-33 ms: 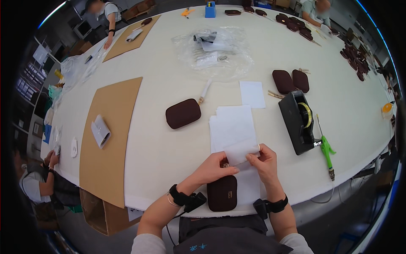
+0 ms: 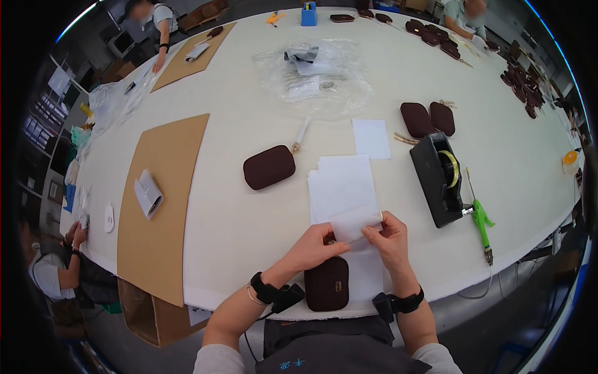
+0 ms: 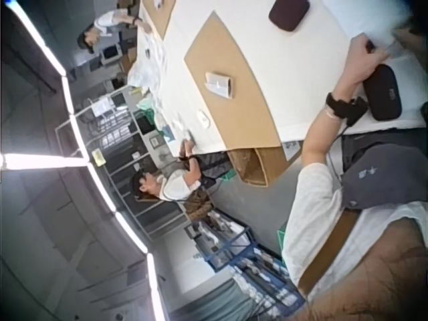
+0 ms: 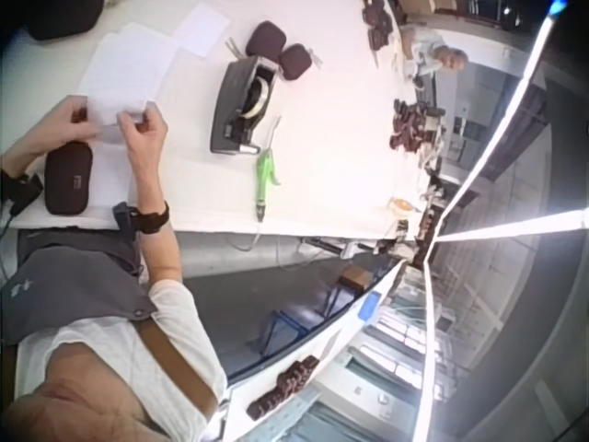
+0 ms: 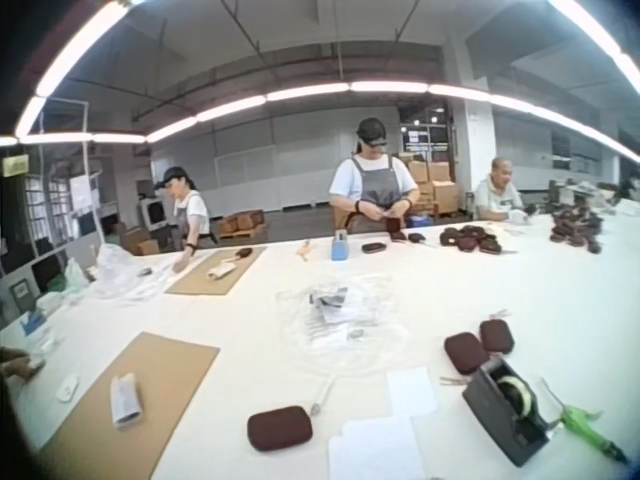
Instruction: The person assembles small maroon pouches by inserting a white paper insert into a clear plastic sleeve and then placing the sleeve into the pouch. They use a green handheld tool to apply heat to the pouch's zipper area. The process is repeated for multiple pouches on a long white table.
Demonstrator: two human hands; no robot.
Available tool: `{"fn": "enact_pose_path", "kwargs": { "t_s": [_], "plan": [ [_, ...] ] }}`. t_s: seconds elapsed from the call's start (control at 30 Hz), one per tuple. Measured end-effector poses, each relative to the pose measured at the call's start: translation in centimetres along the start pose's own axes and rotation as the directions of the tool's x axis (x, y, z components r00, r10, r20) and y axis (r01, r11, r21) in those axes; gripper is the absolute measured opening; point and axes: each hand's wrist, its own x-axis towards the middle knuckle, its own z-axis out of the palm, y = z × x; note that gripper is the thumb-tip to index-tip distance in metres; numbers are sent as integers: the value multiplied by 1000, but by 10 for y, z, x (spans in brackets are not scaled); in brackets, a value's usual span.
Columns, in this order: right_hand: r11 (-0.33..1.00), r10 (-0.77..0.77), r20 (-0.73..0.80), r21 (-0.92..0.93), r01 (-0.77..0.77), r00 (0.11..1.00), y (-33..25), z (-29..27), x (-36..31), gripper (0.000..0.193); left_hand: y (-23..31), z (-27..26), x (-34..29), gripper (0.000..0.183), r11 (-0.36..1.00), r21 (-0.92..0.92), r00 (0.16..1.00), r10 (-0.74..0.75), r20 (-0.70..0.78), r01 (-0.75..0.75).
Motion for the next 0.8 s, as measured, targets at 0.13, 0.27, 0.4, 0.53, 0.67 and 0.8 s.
{"fn": "enact_pose_path", "kwargs": {
  "t_s": [0.13,0.27,0.4,0.53,0.67,0.8],
  "plan": [
    [995,-11,-106,100,21,994,-6,4,2,36,-4,-4,2,20,995,51,995,-89,-54,91],
    [952,232,-73,220,-211,970,-13,-12,1,40,0,-4,1,22,996,-13,993,-85,-86,84],
    [883,414,136,179,-433,900,-18,-8,2,30,-1,-4,2,18,997,29,994,-72,-84,75],
    [928,337,106,130,-349,936,-4,1,-3,17,1,-1,4,16,995,74,996,-66,-59,70],
    [945,299,6,140,-297,954,-2,3,-2,12,-3,-3,4,35,998,-68,998,-17,-67,13],
    [934,311,-48,199,-296,949,0,1,0,12,6,-1,3,57,969,-245,996,-45,-76,26]
  ]
}}
